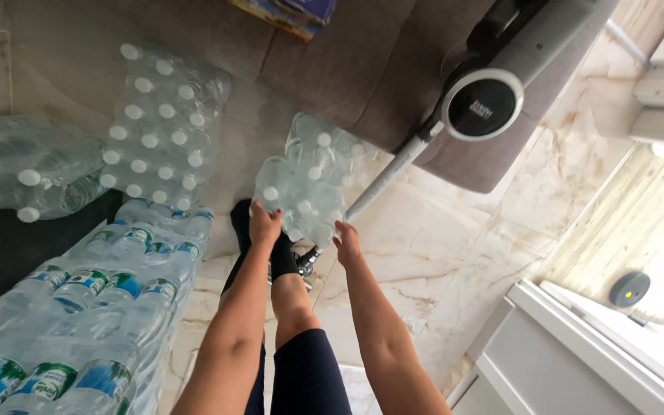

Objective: The recorder is organizing several packs of water bottles and briefly using a vacuum cleaner in a hallway or storage area.

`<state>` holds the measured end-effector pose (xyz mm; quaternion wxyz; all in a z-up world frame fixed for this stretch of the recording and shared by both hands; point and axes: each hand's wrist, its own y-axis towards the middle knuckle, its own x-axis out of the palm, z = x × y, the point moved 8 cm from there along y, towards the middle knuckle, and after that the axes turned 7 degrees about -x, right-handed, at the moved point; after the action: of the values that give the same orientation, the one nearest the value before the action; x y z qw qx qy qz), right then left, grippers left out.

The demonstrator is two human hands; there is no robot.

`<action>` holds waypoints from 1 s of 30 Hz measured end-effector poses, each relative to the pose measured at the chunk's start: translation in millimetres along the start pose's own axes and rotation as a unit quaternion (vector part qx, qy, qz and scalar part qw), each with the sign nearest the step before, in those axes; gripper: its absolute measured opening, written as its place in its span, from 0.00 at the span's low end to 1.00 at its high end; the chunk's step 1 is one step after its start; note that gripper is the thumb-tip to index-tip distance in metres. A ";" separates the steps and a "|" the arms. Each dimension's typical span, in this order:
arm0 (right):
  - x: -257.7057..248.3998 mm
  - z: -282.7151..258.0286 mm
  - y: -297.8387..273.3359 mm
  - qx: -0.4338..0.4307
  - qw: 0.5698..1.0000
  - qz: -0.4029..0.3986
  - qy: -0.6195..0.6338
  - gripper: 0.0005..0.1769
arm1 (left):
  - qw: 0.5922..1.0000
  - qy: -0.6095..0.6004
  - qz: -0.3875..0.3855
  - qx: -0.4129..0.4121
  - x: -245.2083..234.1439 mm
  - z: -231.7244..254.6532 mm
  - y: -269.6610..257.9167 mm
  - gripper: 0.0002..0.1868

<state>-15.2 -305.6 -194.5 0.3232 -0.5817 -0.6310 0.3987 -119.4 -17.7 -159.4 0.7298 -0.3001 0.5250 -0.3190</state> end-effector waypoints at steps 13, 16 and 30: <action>181.2 -90.0 -136.5 -0.045 0.978 -0.109 -0.172 0.19 | 0.971 -0.160 0.098 0.147 -152.7 35.0 2.5 0.19; 252.3 -87.9 -178.4 0.014 0.968 -0.157 -0.195 0.16 | 0.959 -0.210 0.162 0.096 -226.3 14.2 19.7 0.19; 537.8 30.3 -199.1 0.135 0.909 -0.330 -0.216 0.18 | 0.919 -0.169 0.338 -0.111 -483.9 -135.6 146.9 0.17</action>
<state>-198.0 222.9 -64.0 0.3681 -0.1908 -0.7812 0.4667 -345.9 436.6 -31.2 0.8340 -0.2333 0.4960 0.0629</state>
